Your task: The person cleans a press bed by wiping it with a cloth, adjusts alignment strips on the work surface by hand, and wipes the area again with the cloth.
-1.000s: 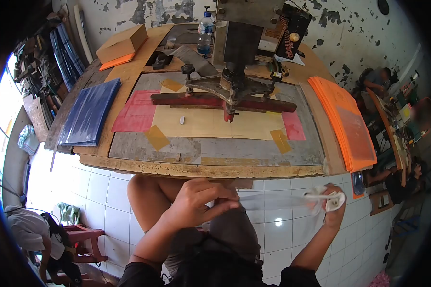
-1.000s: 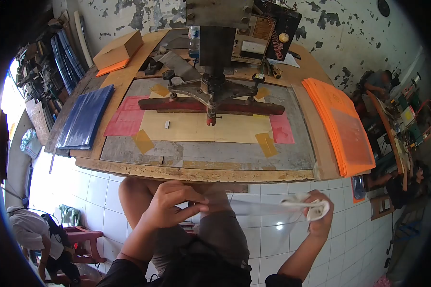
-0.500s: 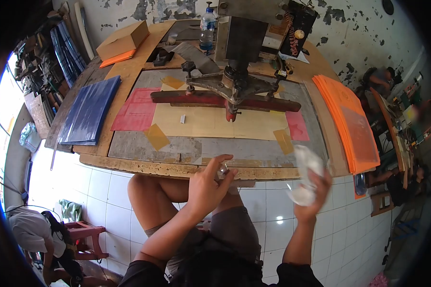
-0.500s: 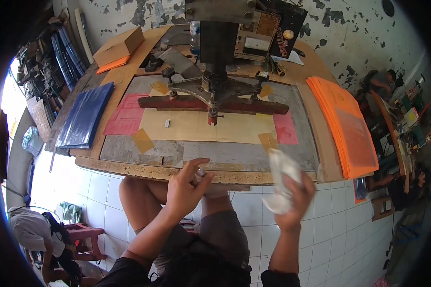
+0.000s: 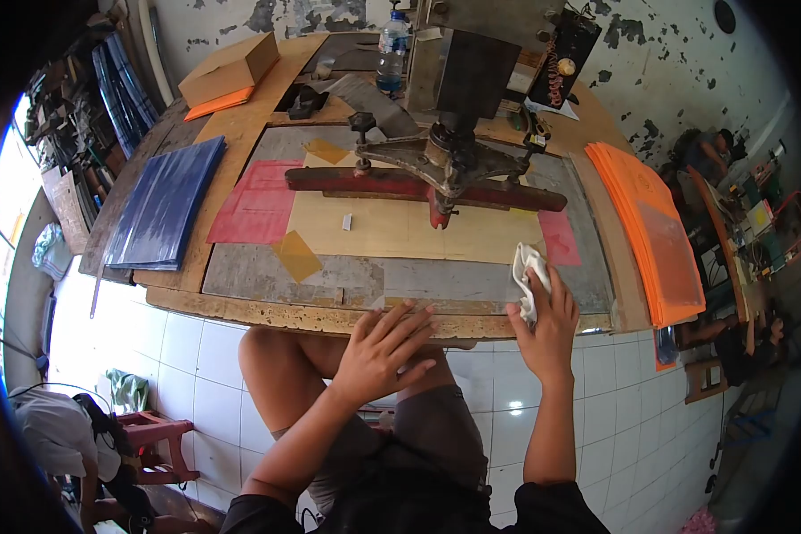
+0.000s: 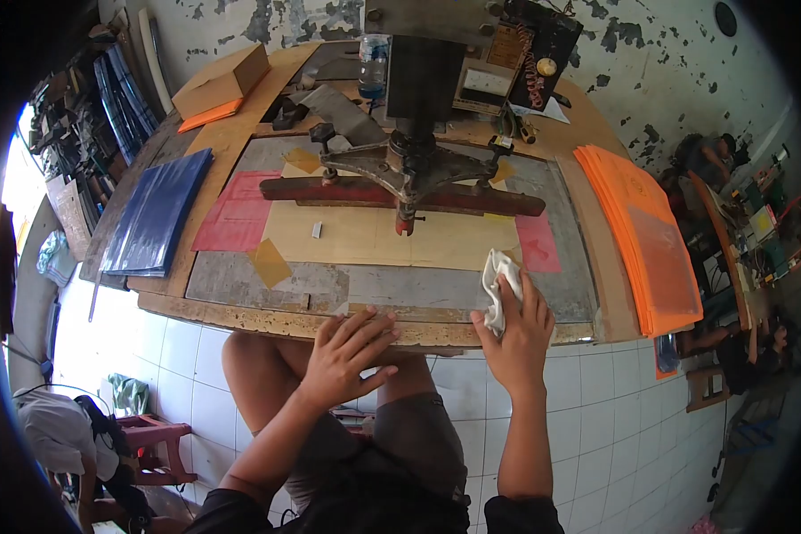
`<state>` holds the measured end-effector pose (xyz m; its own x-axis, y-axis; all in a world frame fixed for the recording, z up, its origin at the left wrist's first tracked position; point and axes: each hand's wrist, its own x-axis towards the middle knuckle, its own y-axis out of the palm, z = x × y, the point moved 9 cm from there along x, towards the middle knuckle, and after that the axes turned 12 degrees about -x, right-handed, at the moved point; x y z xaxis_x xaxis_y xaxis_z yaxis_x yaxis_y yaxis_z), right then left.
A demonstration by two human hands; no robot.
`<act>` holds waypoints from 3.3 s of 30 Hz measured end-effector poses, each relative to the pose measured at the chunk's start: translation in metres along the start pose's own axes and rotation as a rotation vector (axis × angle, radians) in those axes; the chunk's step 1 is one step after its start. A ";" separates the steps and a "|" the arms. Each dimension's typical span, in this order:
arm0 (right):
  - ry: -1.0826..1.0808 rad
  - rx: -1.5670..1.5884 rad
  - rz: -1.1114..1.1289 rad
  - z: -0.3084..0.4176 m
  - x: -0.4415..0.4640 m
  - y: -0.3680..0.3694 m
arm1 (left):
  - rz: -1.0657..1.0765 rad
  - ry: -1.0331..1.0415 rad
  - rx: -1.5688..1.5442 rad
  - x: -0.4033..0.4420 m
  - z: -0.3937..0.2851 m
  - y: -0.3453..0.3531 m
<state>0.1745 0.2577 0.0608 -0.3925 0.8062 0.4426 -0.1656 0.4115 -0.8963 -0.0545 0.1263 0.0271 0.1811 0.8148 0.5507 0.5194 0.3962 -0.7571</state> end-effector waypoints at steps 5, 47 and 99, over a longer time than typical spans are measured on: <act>-0.400 0.282 0.103 0.078 -0.009 -0.014 | -0.167 -0.043 0.044 -0.017 0.004 0.019; 0.043 -0.048 0.028 -0.090 0.103 0.056 | -0.068 -0.111 -0.072 0.009 -0.015 0.032; -0.467 0.316 0.070 0.068 -0.012 -0.017 | -0.112 -0.181 -0.158 -0.004 -0.014 0.022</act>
<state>0.1206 0.2122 0.0691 -0.7589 0.5238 0.3869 -0.3591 0.1589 -0.9197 -0.0320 0.1264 0.0131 -0.0295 0.8377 0.5453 0.6546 0.4284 -0.6228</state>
